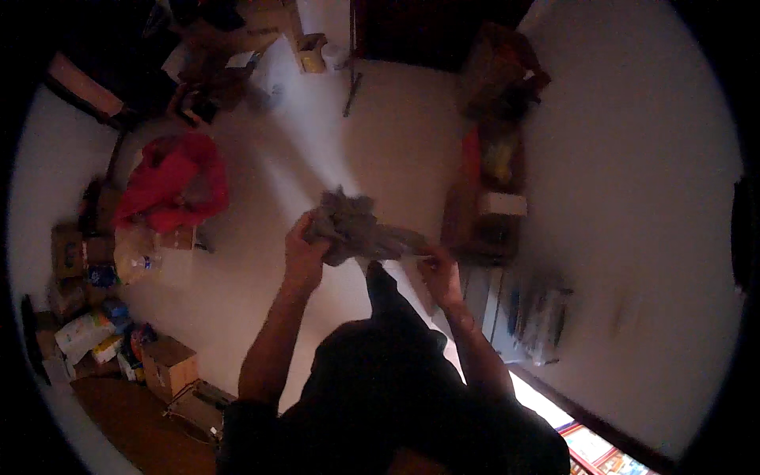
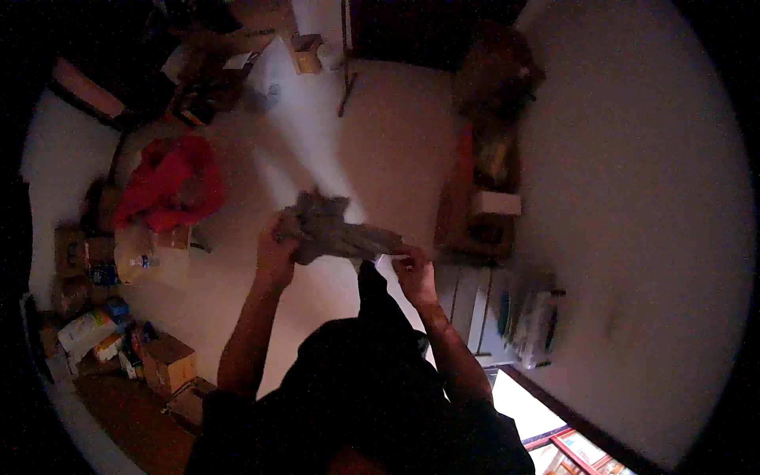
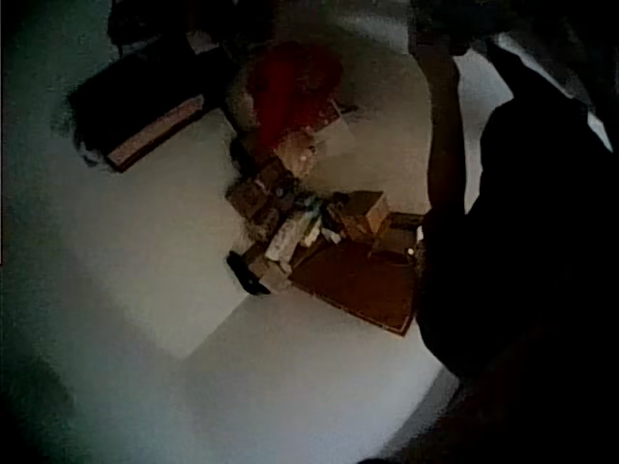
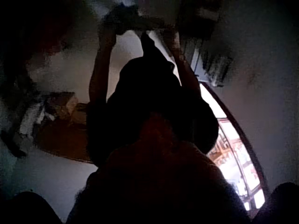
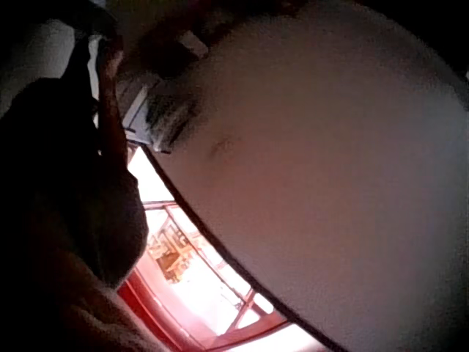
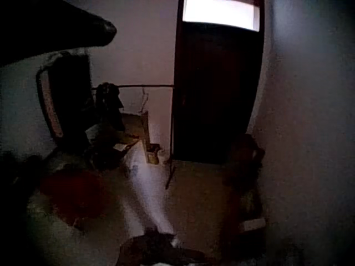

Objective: The person works on a toilet plumbing connection using a wrench, then moves to a living room to organize tools in a drawer. They place a wrench and other items into a drawer and wipe their hands with a cloth. Finally, they walk to a garage area and pick up a hammer from a shelf.

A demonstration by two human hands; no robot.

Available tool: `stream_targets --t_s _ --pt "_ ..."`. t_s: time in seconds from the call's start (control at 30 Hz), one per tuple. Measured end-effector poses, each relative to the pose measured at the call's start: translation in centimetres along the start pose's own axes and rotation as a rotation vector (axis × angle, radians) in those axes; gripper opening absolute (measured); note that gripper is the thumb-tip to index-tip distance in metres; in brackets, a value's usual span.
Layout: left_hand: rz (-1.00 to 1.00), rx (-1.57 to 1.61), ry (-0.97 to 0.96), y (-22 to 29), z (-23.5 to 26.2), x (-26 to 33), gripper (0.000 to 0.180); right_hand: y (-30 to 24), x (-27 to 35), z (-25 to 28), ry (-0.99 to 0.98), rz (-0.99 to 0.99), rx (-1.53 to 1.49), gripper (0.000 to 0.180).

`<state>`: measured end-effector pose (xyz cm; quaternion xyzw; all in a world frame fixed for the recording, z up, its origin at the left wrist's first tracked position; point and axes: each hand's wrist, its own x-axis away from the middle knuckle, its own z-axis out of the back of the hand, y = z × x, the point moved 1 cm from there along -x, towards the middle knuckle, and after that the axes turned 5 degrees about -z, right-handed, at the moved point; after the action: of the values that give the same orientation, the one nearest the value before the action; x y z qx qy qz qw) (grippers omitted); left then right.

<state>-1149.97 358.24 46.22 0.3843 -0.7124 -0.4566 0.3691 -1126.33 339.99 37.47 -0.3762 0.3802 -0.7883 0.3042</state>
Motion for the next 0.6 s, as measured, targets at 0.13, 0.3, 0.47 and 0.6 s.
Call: stream_targets --t_s 0.13,0.3,0.47,0.6 --pt "-0.1 0.038 0.09 1.0 -2.8 -12.4 0.048 1.6 -12.2 2.2 0.054 -0.056 -0.201 0.019" --pt "0.078 0.82 -0.453 6.0 -4.3 -25.5 0.048 -7.7 -24.0 4.9 -0.145 -0.018 -0.03 0.028" --pt "0.296 0.799 -0.086 1.2 -3.5 -38.2 0.055 -12.6 -38.0 7.6 -0.137 0.025 -0.021 0.029" --pt "0.405 0.92 -0.059 -5.1 -2.9 -45.5 0.046 -15.0 -44.2 8.7 -0.11 -0.092 0.117 0.031"
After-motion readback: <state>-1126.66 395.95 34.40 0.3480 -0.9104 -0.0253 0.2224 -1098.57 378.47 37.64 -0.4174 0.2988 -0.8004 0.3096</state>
